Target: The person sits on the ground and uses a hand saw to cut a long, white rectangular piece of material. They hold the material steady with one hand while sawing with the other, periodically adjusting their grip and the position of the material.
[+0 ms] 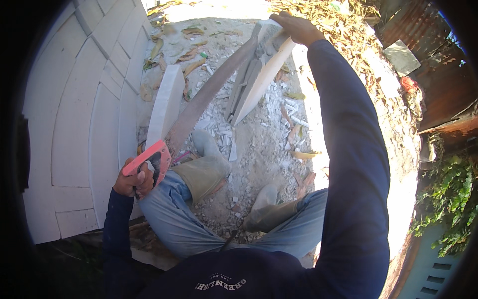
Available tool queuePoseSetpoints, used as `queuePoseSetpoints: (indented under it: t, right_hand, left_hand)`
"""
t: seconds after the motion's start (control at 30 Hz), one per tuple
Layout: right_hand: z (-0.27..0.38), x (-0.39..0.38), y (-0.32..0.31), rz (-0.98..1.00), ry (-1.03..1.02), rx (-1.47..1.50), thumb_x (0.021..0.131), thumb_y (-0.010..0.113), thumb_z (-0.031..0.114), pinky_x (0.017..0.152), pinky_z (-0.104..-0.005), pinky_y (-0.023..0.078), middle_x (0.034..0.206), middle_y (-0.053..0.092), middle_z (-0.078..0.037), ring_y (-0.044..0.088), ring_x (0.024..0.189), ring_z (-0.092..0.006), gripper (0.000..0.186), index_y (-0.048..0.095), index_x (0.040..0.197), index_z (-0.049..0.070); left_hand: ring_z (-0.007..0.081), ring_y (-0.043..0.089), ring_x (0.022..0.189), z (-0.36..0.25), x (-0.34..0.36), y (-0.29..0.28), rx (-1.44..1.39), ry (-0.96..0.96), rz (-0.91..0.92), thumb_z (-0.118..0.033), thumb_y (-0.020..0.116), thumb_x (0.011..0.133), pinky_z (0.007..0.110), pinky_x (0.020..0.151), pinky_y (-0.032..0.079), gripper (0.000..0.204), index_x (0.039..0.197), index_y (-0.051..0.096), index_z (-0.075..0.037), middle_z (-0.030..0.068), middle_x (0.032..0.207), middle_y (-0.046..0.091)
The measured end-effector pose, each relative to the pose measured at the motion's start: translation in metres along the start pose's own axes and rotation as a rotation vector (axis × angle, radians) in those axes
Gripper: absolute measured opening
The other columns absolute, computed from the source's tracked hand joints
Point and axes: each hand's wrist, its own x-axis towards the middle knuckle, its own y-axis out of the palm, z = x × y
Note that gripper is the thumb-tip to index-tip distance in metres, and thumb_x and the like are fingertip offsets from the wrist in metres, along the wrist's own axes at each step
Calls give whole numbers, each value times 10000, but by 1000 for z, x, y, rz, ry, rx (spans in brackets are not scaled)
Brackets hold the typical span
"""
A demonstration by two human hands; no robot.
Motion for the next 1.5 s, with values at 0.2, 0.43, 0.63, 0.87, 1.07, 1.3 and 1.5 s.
queuePoseSetpoints:
  t: [0.2,0.43,0.63,0.87,1.07,1.3,1.5]
  right_hand:
    - [0,-6,-8,21,2,-16,777,648,-160,819,-450,578,1280,565,-74,685,1045,-316,772,431,1434,182]
    - [-1,-17,-10,95,51,-13,769,649,-162,834,-438,581,1344,560,-69,671,1088,-320,786,429,1445,174]
    - [-2,-21,-4,-14,11,59,804,558,-192,796,-474,562,1315,573,-69,687,1038,-345,701,456,1386,186]
    - [-4,-29,-8,42,61,46,748,598,-221,889,-441,571,1396,554,-70,665,1123,-319,802,456,1428,181]
    - [-5,-26,-3,58,68,41,759,566,-220,876,-456,571,1424,540,-42,670,1103,-340,802,453,1433,197]
    - [-10,-23,0,90,127,62,758,507,-236,865,-449,569,1423,538,-54,678,1088,-343,834,449,1454,220]
    - [-16,-21,6,59,94,137,816,571,-171,882,-455,553,1320,583,-79,655,1114,-372,678,495,1388,185]
  left_hand:
    - [131,425,425,8,-3,50,-16,-6,31,-269,680,990,294,385,356,387,742,476,-55,67,523,450]
    - [71,375,524,29,-2,115,699,177,-262,-103,718,932,293,498,330,274,720,567,-17,-10,558,422]
    - [54,399,546,74,1,129,481,120,-237,-115,747,914,282,502,341,271,723,581,-18,-22,564,444]
    - [41,451,521,71,-26,129,341,-144,-344,-116,767,889,267,488,356,310,657,577,-41,-31,549,500]
    - [50,423,524,98,-34,148,426,5,-418,-98,756,883,288,501,348,322,643,556,-22,-25,534,466]
    - [63,369,575,128,7,138,546,87,-394,-105,724,909,306,518,337,307,674,548,-14,-18,573,436]
    - [58,433,603,152,2,143,345,-27,-493,-105,724,903,309,547,371,290,682,559,-18,-30,595,463]
